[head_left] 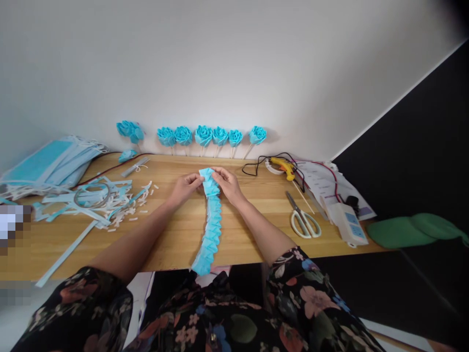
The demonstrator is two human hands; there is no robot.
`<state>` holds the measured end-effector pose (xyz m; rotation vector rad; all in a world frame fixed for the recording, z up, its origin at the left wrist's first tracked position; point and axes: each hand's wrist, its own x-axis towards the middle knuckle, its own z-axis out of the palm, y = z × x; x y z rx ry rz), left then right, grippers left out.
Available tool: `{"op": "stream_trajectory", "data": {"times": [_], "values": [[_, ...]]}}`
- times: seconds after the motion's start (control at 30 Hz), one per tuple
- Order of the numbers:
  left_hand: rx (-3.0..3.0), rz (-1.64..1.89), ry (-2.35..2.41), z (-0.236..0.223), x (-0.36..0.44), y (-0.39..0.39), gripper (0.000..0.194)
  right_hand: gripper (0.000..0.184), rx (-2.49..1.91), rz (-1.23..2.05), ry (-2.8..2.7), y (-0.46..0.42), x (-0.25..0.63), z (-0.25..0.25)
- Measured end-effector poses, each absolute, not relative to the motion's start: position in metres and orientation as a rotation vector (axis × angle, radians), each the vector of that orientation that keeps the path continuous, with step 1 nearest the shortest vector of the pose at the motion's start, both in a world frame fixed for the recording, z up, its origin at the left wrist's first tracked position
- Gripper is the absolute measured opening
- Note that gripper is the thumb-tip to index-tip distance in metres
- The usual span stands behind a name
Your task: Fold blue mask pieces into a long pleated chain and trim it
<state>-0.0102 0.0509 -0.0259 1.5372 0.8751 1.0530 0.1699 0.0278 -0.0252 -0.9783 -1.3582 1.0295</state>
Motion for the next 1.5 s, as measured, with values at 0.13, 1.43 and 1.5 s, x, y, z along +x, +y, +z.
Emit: {"op": "stream_trajectory", "data": {"times": [0.13,1.43,1.5], "values": [[1.545,0.979,0.835,-0.026,-0.009,0.05,0.045,0.036,-1.079,0.933,-1.403,0.027,0.169,-0.026],[1.448,1.121,0.823,-0.036,-0.013,0.06,0.041,0.04,-1.001,0.93,-1.255,0.031,0.164,-0.034],[1.422,1.186,0.844,-0.039,-0.014,0.064,0.039,0.044,-0.962,0.969,-1.263,0.032,0.165,-0.034]]}}
